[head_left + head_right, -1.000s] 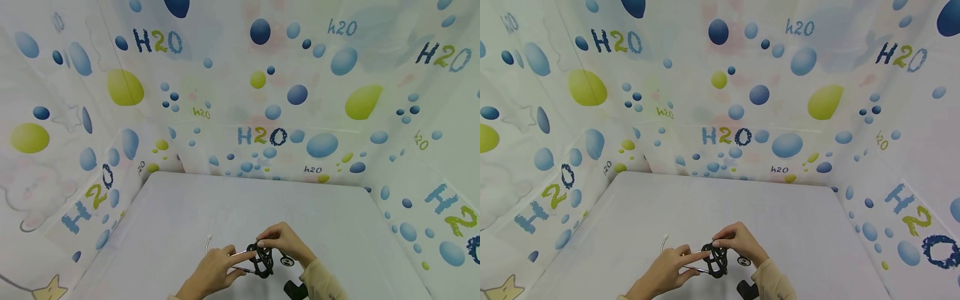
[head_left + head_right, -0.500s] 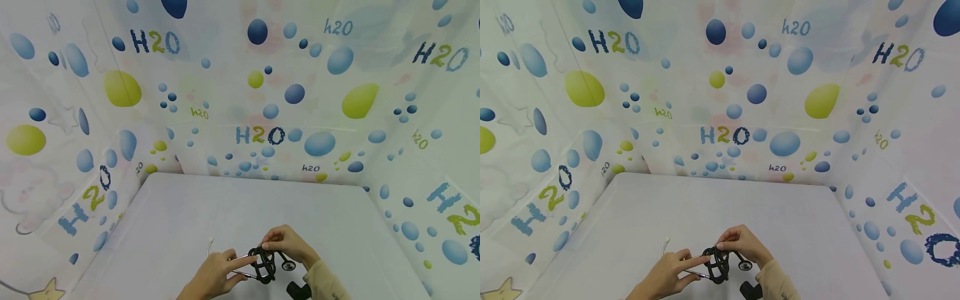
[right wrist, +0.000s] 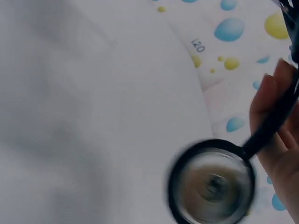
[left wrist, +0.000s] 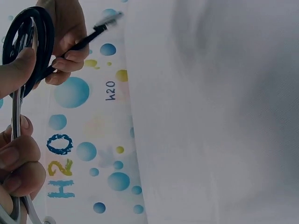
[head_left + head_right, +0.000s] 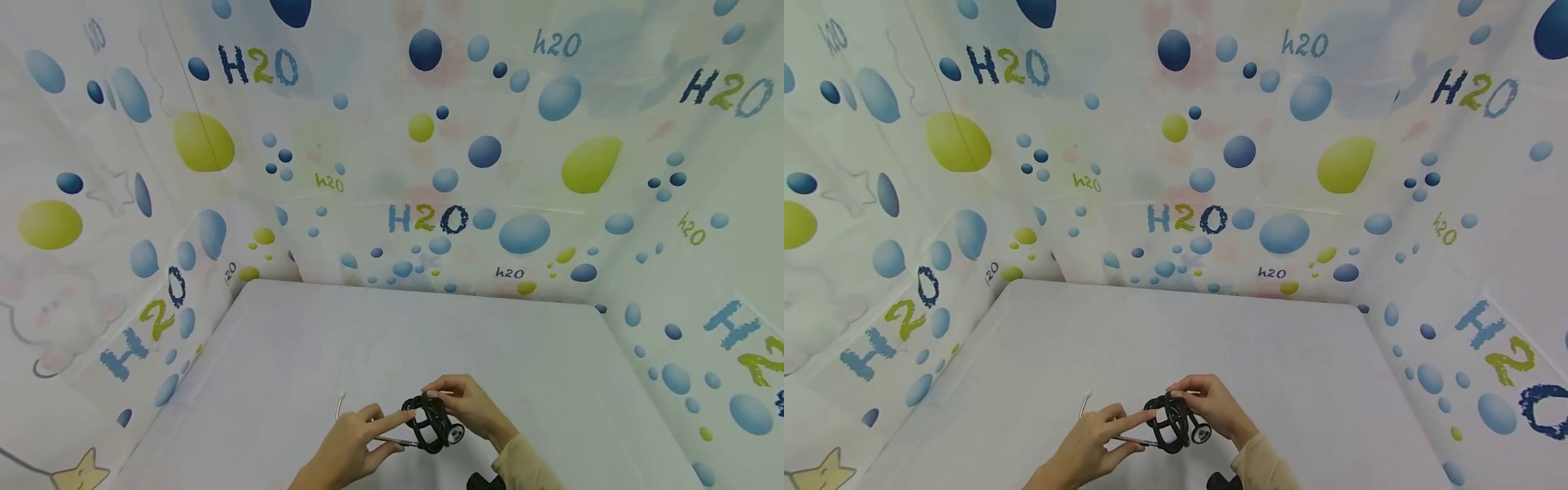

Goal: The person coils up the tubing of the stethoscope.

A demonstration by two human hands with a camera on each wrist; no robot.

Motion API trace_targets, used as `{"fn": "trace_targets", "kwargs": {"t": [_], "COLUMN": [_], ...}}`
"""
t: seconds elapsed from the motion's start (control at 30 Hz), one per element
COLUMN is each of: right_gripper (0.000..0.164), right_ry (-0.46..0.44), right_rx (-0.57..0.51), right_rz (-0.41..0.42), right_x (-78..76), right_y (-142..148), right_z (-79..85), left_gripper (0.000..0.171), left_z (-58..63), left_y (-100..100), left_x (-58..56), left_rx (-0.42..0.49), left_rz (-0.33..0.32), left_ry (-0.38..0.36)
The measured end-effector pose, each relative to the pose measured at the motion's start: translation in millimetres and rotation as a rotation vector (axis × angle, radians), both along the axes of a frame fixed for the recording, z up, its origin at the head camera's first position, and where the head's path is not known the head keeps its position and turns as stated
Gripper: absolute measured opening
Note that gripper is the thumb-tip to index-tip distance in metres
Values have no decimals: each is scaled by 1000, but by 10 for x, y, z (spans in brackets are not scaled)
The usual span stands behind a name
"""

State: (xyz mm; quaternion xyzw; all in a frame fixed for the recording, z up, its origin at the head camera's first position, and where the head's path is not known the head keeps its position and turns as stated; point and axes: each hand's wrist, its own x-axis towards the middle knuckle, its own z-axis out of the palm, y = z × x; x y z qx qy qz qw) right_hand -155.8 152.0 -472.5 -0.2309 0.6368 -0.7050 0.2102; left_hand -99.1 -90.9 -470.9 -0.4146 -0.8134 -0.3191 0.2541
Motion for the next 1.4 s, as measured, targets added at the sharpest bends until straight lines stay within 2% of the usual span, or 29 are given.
{"fn": "trace_targets", "kwargs": {"t": [0.07, 0.17, 0.3, 0.4, 0.6, 0.7, 0.8, 0.93, 1.03, 1.23, 1.4], "right_gripper": [20, 26, 32, 32, 20, 16, 22, 34, 36, 30, 28], "right_ry": [31, 137, 271, 339, 512, 569, 562, 383, 262, 296, 308], "right_rx": [7, 50, 97, 112, 209, 265, 328, 317, 295, 381, 385], "right_rz": [-40, -80, -81, -107, -290, -327, -271, -108, -48, -91, -96], "right_x": [27, 69, 122, 158, 219, 245, 267, 273, 261, 256, 267], "right_y": [-19, -32, -41, -65, -146, -160, -131, -76, -66, -106, -126], "right_z": [-1, 8, 39, 66, 141, 198, 251, 294, 303, 272, 279], "left_gripper": [56, 57, 59, 58, 59, 60, 58, 56, 55, 54, 53], "left_z": [6, 9, 18, 34, 72, 83, 91, 88, 81, 79, 78], "left_y": [2, -7, -27, -28, -14, -14, -23, -43, -60, -72, -84], "left_x": [-6, -22, -37, -40, -66, -78, -82, -78, -77, -68, -64], "left_rx": [17, 31, 45, 43, 31, 19, -10, -53, -73, -87, -89], "left_rz": [20, 46, 69, 79, 107, 126, 148, 156, 147, 148, 155], "left_ry": [-9, 10, 24, 17, 22, 18, 12, 3, -8, -37, -36]}}
